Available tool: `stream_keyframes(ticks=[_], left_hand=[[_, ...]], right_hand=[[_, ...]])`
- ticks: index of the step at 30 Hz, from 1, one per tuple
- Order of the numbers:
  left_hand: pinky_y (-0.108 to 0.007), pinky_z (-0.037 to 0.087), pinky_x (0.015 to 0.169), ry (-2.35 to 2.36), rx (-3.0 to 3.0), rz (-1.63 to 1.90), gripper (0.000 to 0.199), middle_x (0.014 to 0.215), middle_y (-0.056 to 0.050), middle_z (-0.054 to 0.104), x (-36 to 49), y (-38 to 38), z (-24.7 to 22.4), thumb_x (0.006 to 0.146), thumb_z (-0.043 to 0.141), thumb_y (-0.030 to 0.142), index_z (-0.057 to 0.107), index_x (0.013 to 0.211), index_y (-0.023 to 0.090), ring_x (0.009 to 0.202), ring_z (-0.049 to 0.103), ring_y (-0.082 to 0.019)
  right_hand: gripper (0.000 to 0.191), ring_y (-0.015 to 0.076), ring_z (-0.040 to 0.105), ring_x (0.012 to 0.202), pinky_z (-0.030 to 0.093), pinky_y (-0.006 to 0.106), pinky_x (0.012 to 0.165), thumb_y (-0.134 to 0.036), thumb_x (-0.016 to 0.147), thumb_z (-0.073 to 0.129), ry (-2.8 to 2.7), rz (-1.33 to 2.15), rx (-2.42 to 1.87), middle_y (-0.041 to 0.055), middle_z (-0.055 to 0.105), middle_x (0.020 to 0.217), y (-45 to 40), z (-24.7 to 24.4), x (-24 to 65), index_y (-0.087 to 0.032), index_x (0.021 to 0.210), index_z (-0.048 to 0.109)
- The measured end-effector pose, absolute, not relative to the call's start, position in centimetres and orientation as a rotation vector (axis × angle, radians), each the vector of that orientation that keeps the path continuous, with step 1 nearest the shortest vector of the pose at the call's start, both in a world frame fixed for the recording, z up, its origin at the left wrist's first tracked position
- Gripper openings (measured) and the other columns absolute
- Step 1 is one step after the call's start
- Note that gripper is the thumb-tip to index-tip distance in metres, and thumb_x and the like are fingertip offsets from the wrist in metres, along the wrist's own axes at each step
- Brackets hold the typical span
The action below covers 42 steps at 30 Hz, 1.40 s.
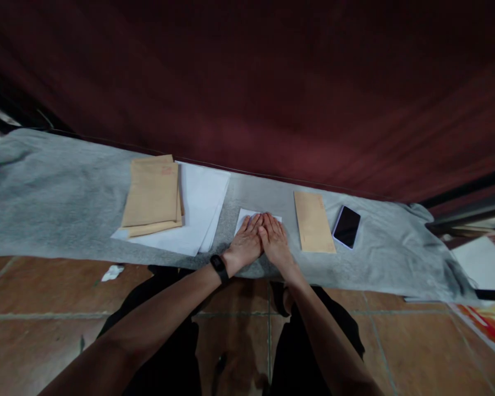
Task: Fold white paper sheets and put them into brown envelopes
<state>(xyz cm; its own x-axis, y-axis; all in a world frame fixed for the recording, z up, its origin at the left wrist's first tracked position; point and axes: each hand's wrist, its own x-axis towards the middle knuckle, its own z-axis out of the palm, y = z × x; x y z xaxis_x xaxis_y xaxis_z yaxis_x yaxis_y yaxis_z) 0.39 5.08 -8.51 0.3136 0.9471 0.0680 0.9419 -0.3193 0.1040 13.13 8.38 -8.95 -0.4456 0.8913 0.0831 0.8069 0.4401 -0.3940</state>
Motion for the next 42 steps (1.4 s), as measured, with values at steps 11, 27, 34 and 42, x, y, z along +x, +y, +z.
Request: stream_keyframes(ticks=[11,27,34,42], left_hand=[[-0.048,0.014,0.125,1.952,2.417,0.312,0.06,0.162,-0.019,0.028,-0.3,5.2,-9.1,0.1,0.028,0.029,0.032,0.153,0.002,0.153,0.022,-0.026],[-0.045,0.021,0.124,2.094,2.282,0.332,0.064,0.162,-0.021,0.029,-3.1,5.5,-9.2,0.1,0.032,0.034,0.03,0.154,0.0,0.153,0.019,-0.028],[-0.046,0.021,0.124,2.149,2.226,0.299,0.065,0.162,-0.023,0.027,-3.6,5.4,-8.9,0.1,0.032,0.034,0.027,0.154,-0.002,0.153,0.02,-0.029],[-0.048,0.022,0.124,2.207,2.248,0.402,0.061,0.158,-0.022,0.036,-3.8,5.3,-8.3,0.1,0.031,0.031,0.031,0.153,0.001,0.152,0.025,-0.029]], right_hand=[[0.056,0.0244,0.024,0.152,0.02,0.046,0.123,-0.036,0.106,0.028,-2.505,0.148,-1.487,0.0136,0.029,0.163,8.4,-9.9,14.7,-0.01,0.155,0.034],[0.065,0.0292,0.029,0.15,0.026,0.048,0.121,-0.045,0.106,0.03,-2.419,0.063,-1.541,0.0211,0.032,0.161,8.3,-10.4,16.4,-0.003,0.156,0.029],[0.067,0.0312,0.031,0.149,0.029,0.048,0.121,-0.047,0.105,0.035,-2.389,0.074,-1.582,0.0228,0.032,0.16,8.0,-10.2,16.8,-0.001,0.155,0.031],[0.064,0.0311,0.031,0.149,0.029,0.053,0.119,-0.044,0.106,0.03,-2.294,0.084,-1.583,0.0221,0.031,0.161,7.8,-9.8,16.8,-0.005,0.157,0.027]])
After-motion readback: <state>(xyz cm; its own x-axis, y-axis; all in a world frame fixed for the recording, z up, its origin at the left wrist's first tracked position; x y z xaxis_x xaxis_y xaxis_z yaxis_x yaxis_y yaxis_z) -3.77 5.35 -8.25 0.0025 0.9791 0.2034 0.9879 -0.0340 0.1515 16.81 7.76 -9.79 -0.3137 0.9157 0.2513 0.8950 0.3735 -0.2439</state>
